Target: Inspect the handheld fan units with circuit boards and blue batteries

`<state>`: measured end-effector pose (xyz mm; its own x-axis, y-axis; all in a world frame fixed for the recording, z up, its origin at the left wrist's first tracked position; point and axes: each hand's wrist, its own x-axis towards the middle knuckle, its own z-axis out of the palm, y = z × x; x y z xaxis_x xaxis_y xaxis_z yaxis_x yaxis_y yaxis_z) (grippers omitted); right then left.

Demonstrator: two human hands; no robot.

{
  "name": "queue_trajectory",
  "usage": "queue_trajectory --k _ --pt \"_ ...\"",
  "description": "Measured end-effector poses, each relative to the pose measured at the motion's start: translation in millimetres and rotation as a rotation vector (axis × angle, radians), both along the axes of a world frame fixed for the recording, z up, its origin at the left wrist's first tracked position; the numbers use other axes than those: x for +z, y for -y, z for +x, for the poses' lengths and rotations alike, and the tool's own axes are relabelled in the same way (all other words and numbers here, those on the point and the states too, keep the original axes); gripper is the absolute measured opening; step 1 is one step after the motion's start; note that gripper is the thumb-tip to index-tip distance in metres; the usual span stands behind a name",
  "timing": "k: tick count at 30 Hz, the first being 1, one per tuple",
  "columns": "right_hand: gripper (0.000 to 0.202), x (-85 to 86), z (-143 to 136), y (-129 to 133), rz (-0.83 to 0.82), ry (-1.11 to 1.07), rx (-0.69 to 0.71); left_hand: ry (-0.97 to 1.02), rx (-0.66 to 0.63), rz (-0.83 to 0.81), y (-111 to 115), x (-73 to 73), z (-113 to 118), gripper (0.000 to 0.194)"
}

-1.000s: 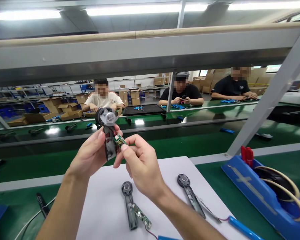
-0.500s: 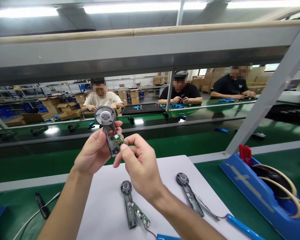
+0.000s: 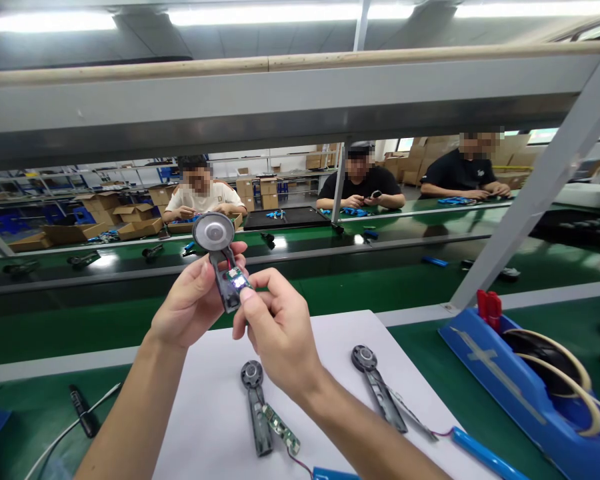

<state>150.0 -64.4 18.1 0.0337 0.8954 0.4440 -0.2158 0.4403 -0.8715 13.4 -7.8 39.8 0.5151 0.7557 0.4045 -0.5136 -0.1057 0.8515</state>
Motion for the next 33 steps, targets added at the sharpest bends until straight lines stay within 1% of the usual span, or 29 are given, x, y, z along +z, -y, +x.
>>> queue_trajectory --k 14,17,20,22,24,27,31,33 --pt "0.022 -4.2 4.0 -1.8 0.029 0.09 0.035 0.018 0.019 -0.004 -3.5 -2.9 0.0 0.039" --pt "0.022 -3.4 5.7 -2.5 0.069 0.159 0.001 0.027 0.041 0.01 -4.7 -3.8 -1.3 0.039" --pt "0.016 -4.6 6.2 -5.0 0.133 0.226 -0.136 0.039 0.079 0.027 -5.6 -4.2 -1.9 0.038" --pt "0.017 -6.9 5.9 -8.2 0.203 0.255 -0.27 0.047 0.101 0.028 -5.8 -3.7 -0.3 0.039" --pt "0.018 -9.3 5.8 -11.2 0.313 0.311 -0.413 0.051 0.128 0.022 -5.7 -2.9 2.7 0.039" --pt "0.025 -10.8 6.9 -12.6 0.481 0.449 -0.613 0.074 0.196 0.01 -5.7 -2.3 7.9 0.037" --pt "0.037 -7.8 7.4 -11.8 0.636 0.688 -0.768 0.106 0.269 -0.016 -4.7 -4.8 14.1 0.038" --pt "0.04 -5.8 6.7 -15.7 0.711 0.826 -0.872 0.1 0.3 -0.019 -1.8 -7.1 18.9 0.039"
